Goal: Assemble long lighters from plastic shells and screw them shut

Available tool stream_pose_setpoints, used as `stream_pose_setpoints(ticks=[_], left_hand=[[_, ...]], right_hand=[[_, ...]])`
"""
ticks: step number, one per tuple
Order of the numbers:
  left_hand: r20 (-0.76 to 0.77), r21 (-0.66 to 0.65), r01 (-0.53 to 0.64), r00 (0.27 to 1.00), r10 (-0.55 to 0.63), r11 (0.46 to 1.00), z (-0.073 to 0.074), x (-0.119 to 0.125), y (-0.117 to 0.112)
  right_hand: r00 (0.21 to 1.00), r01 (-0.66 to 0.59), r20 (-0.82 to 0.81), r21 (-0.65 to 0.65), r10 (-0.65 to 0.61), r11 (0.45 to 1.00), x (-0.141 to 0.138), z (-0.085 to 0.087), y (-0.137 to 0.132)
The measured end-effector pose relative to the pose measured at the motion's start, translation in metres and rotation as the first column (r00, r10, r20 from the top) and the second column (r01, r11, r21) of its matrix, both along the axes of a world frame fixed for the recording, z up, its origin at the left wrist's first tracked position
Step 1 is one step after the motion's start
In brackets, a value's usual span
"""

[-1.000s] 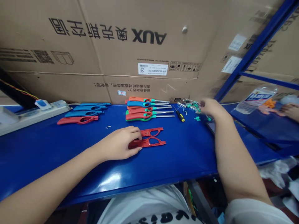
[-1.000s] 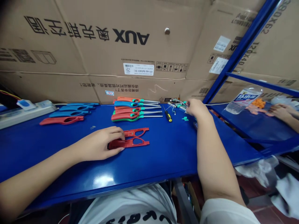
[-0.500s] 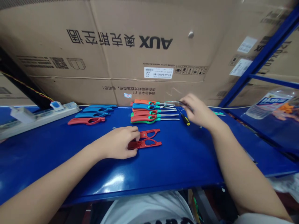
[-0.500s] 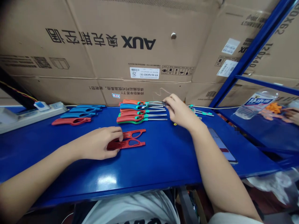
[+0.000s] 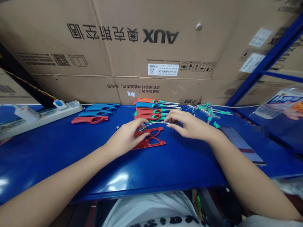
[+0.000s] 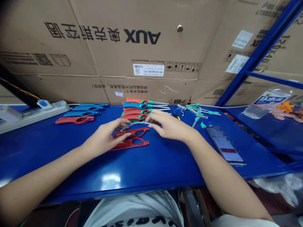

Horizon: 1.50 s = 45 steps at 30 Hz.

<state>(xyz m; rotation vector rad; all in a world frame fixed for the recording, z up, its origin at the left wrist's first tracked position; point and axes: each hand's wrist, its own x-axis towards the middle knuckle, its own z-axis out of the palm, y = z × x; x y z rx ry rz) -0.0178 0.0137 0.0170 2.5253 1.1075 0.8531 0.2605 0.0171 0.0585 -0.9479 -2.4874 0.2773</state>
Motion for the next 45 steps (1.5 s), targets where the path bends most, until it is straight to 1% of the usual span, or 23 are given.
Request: stream_pose_setpoints(ticks=[2, 5, 7, 9, 12, 14, 15, 17, 19, 20, 22, 24, 28, 34, 39, 42, 45], left_hand=[[0.023, 0.025, 0.017, 1.0, -0.018, 1.0, 0.0, 0.001, -0.002], [0.029, 0.096, 0.004, 1.0, -0.007, 0.995, 0.002, -0.001, -0.004], [0.018, 0.155, 0.0, 1.0, -0.003, 0.988, 0.004, -0.002, -0.006], [0.0, 0.209, 0.021, 1.0, -0.021, 0.978, 0.008, -0.004, -0.008], [-0.023, 0.236, 0.059, 0.998, -0.055, 0.97, 0.015, -0.005, -0.01], [-0.035, 0.207, 0.067, 0.998, -0.061, 0.976, 0.019, -0.006, -0.009], [-0.05, 0.172, 0.082, 0.996, -0.074, 0.982, 0.021, -0.006, -0.008], [-0.1, 0.063, 0.13, 0.987, -0.123, 0.99, 0.023, -0.007, -0.005], [-0.147, -0.052, 0.17, 0.973, -0.176, 0.984, 0.025, -0.008, -0.003], [-0.168, -0.092, 0.176, 0.968, -0.189, 0.98, 0.025, -0.008, -0.003], [-0.211, -0.129, 0.165, 0.959, -0.189, 0.978, 0.025, -0.008, -0.004], [-0.262, -0.137, 0.154, 0.947, -0.185, 0.979, 0.024, -0.006, -0.005], [-0.326, -0.151, 0.142, 0.927, -0.185, 0.978, 0.021, -0.004, -0.007], [-0.304, -0.167, 0.142, 0.934, -0.188, 0.976, 0.017, -0.005, -0.005], [-0.288, -0.193, 0.134, 0.939, -0.187, 0.972, 0.016, -0.004, -0.004], [-0.279, -0.196, 0.135, 0.942, -0.187, 0.971, 0.017, -0.003, -0.004], [-0.279, -0.195, 0.119, 0.945, -0.171, 0.974, 0.018, -0.003, -0.004]], right_hand=[[1.0, 0.001, -0.019, -0.039, -0.001, 0.999, -0.001, 0.0, -0.001], [1.0, 0.009, -0.02, -0.09, -0.011, 0.996, -0.002, 0.001, -0.002], [1.0, 0.01, 0.003, -0.119, -0.01, 0.993, -0.001, 0.003, -0.003], [0.999, -0.001, 0.04, -0.146, 0.007, 0.989, 0.001, 0.005, -0.004], [0.995, -0.032, 0.09, -0.218, 0.053, 0.975, 0.001, 0.009, -0.006], [0.989, -0.044, 0.122, -0.288, 0.082, 0.957, 0.001, 0.01, -0.006], [0.986, -0.041, 0.142, -0.319, 0.091, 0.947, 0.001, 0.01, -0.006], [0.978, -0.026, 0.185, -0.365, 0.1, 0.931, -0.001, 0.007, -0.005], [0.971, -0.017, 0.213, -0.406, 0.112, 0.914, -0.002, 0.003, -0.004], [0.968, -0.019, 0.219, -0.422, 0.122, 0.907, -0.003, 0.0, -0.003], [0.963, -0.029, 0.227, -0.439, 0.142, 0.898, -0.003, -0.004, -0.002], [0.959, -0.031, 0.241, -0.442, 0.152, 0.896, -0.003, -0.008, 0.0], [0.957, 0.006, 0.264, -0.43, 0.119, 0.903, -0.001, -0.011, 0.001], [0.946, 0.006, 0.3, -0.393, 0.122, 0.92, -0.001, -0.011, 0.003], [0.912, 0.039, 0.403, -0.272, 0.077, 0.961, -0.007, -0.008, -0.002], [0.866, 0.064, 0.499, -0.194, 0.043, 0.979, -0.013, -0.007, -0.007], [0.814, 0.077, 0.581, -0.144, 0.021, 0.987, -0.021, -0.006, -0.013]])
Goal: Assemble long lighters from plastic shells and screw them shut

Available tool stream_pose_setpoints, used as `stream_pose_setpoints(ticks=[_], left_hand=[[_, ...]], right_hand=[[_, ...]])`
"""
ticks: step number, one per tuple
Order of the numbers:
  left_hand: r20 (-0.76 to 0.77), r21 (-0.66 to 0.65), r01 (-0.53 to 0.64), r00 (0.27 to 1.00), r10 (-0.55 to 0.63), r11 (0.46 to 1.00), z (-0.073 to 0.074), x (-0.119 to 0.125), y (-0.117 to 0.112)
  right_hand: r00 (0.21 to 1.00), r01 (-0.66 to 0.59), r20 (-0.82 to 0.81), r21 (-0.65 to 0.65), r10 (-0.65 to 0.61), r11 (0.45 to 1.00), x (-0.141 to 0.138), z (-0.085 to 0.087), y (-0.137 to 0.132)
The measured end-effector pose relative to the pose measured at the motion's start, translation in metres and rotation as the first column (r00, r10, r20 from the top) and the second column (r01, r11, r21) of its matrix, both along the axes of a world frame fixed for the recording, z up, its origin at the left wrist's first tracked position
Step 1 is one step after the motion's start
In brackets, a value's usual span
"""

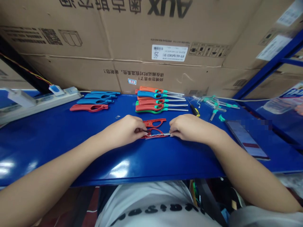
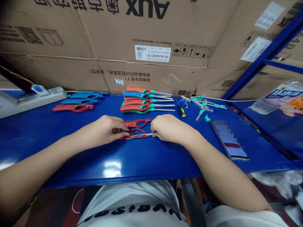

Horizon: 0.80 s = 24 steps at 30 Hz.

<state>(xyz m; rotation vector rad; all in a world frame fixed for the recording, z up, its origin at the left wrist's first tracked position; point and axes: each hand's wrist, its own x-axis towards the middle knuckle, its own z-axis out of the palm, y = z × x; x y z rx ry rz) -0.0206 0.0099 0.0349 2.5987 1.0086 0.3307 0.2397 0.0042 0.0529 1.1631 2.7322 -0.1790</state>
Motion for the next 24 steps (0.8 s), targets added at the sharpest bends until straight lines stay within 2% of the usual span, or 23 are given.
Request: stream_pose_setpoints(ticks=[5, 7, 12, 17, 21, 24], left_hand=[[0.015, 0.041, -0.002, 1.0, 0.001, 0.999, 0.0, -0.001, 0.001], [0.007, 0.057, 0.001, 1.0, -0.002, 0.998, -0.002, -0.003, 0.002], [-0.006, 0.062, -0.003, 1.0, 0.004, 0.998, -0.007, -0.006, 0.003], [-0.03, 0.046, -0.002, 1.0, 0.003, 0.999, -0.009, -0.003, 0.0], [-0.052, 0.061, -0.002, 0.999, 0.005, 0.998, -0.008, 0.0, -0.001], [-0.049, 0.059, 0.006, 0.999, -0.003, 0.998, -0.009, -0.001, -0.001]], right_hand=[[0.988, 0.015, 0.151, 0.041, -0.021, 0.999, -0.013, 0.005, -0.011], [0.987, 0.027, 0.154, 0.05, -0.034, 0.998, -0.015, 0.004, -0.013], [0.998, 0.013, -0.057, -0.016, -0.014, 1.0, -0.006, -0.003, -0.005], [0.964, -0.057, -0.263, -0.067, 0.037, 0.996, 0.002, -0.004, -0.002], [0.946, -0.102, -0.314, -0.037, 0.085, 0.994, -0.008, -0.006, -0.009], [0.954, -0.136, -0.27, 0.0, 0.131, 0.991, -0.019, -0.013, -0.013]])
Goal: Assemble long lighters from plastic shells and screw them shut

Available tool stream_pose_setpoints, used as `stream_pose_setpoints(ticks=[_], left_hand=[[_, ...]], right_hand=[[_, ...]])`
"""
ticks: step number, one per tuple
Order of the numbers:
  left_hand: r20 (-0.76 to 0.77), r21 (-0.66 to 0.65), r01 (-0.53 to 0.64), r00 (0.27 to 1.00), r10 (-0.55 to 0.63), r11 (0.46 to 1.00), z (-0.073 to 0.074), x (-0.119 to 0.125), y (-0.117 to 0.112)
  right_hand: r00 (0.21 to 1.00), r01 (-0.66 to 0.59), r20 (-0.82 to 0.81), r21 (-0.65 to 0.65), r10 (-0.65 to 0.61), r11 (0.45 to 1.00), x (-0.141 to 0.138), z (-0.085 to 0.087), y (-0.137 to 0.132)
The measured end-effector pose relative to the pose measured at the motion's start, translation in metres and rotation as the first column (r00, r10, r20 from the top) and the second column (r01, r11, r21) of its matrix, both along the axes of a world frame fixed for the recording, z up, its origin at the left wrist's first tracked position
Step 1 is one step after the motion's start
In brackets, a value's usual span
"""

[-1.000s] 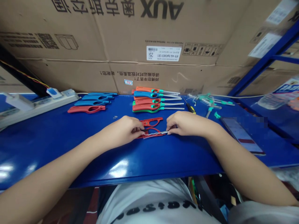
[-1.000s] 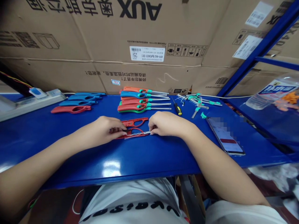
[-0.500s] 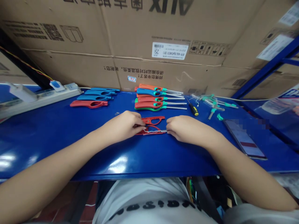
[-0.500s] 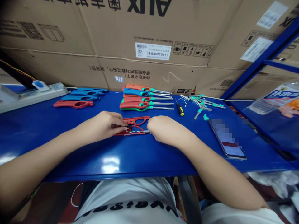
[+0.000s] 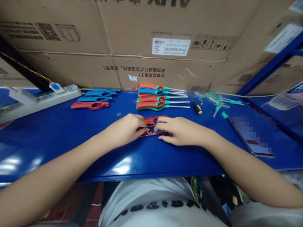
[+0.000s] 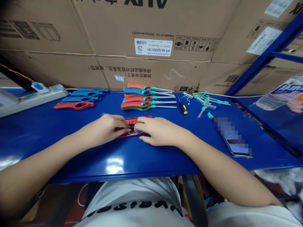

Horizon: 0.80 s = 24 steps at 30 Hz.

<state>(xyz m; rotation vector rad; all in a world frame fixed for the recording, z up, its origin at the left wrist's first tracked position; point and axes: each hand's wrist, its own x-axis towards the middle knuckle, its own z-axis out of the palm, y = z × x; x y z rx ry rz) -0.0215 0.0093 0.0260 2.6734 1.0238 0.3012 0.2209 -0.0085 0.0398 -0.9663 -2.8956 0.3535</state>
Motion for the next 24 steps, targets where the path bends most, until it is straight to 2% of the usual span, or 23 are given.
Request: stream_pose_setpoints(ticks=[3, 8, 12, 17, 24], left_hand=[[0.015, -0.005, 0.009, 1.0, -0.009, 1.0, -0.001, -0.001, 0.001], [0.017, 0.004, 0.018, 1.0, -0.018, 1.0, -0.003, 0.0, -0.001], [-0.046, 0.028, -0.024, 0.999, 0.025, 0.999, -0.003, 0.002, -0.005], [-0.114, 0.082, -0.076, 0.99, 0.085, 0.994, -0.001, 0.007, -0.011], [-0.089, 0.116, -0.055, 0.994, 0.065, 0.992, -0.008, 0.012, -0.012]], right_hand=[[1.0, -0.01, 0.004, -0.002, 0.01, 1.0, -0.006, -0.009, 0.002], [0.974, -0.029, -0.225, -0.132, -0.001, 0.991, -0.005, -0.018, 0.011], [0.943, -0.034, -0.331, -0.187, -0.03, 0.982, -0.004, -0.021, 0.016], [0.94, 0.012, -0.325, -0.268, -0.102, 0.963, -0.001, -0.02, 0.019], [0.942, 0.009, -0.321, -0.257, -0.094, 0.967, 0.001, -0.017, 0.02]])
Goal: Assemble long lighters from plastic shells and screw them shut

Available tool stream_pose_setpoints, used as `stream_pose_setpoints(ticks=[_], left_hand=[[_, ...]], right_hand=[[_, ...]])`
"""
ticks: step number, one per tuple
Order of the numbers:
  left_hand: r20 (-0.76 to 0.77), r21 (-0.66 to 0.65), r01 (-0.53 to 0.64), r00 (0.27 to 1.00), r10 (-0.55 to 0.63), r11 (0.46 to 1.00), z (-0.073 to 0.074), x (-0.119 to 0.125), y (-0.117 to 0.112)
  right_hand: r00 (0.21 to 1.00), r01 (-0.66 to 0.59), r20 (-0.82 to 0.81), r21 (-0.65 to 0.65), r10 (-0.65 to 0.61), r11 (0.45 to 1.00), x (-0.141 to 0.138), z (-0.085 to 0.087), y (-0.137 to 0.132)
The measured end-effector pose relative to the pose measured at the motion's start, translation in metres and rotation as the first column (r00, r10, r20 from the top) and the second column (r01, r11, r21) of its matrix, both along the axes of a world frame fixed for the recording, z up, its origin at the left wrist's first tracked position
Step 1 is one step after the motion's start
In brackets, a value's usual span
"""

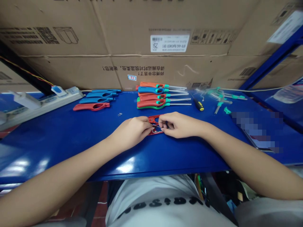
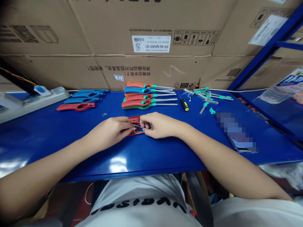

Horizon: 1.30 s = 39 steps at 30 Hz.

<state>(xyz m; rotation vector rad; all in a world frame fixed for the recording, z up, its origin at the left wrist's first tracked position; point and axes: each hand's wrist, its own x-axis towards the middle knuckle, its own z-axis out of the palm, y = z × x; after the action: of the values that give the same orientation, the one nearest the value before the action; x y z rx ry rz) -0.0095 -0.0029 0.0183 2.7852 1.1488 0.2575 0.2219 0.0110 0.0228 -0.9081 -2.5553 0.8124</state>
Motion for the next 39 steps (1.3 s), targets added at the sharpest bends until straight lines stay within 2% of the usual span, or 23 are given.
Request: stream_pose_setpoints(ticks=[6, 11, 15, 21, 25, 29, 33, 39], left_hand=[[-0.089, 0.061, 0.002, 0.996, 0.004, 0.998, 0.001, 0.002, -0.002], [-0.223, 0.16, -0.009, 0.974, 0.046, 0.987, 0.006, 0.007, -0.009], [-0.323, 0.171, -0.027, 0.943, 0.083, 0.985, 0.012, 0.01, -0.017], [-0.36, 0.222, 0.075, 0.933, 0.01, 0.972, 0.012, 0.001, -0.028], [-0.411, 0.241, 0.093, 0.912, 0.014, 0.966, 0.008, -0.003, -0.034], [-0.439, 0.24, 0.092, 0.898, 0.023, 0.967, 0.006, -0.004, -0.036], [-0.361, 0.205, 0.109, 0.932, -0.028, 0.973, 0.003, -0.006, -0.024], [-0.07, 0.037, 0.012, 0.998, -0.009, 0.999, -0.002, -0.005, -0.003]], right_hand=[[1.0, 0.031, 0.002, -0.038, -0.031, 0.999, -0.001, 0.0, 0.0], [0.999, 0.037, 0.019, -0.003, -0.037, 0.999, -0.002, -0.001, 0.001], [0.999, 0.034, 0.023, 0.015, -0.034, 0.999, -0.002, -0.001, 0.001], [0.999, 0.031, 0.023, 0.002, -0.031, 1.0, 0.0, 0.001, 0.001], [1.0, -0.009, 0.008, 0.006, 0.009, 1.0, 0.003, 0.001, 0.003], [0.993, -0.114, -0.009, 0.014, 0.114, 0.993, 0.008, 0.002, 0.005], [0.989, -0.146, 0.003, 0.013, 0.146, 0.989, 0.01, 0.004, 0.004], [0.989, 0.076, 0.124, 0.063, -0.083, 0.995, 0.007, 0.0, 0.006]])
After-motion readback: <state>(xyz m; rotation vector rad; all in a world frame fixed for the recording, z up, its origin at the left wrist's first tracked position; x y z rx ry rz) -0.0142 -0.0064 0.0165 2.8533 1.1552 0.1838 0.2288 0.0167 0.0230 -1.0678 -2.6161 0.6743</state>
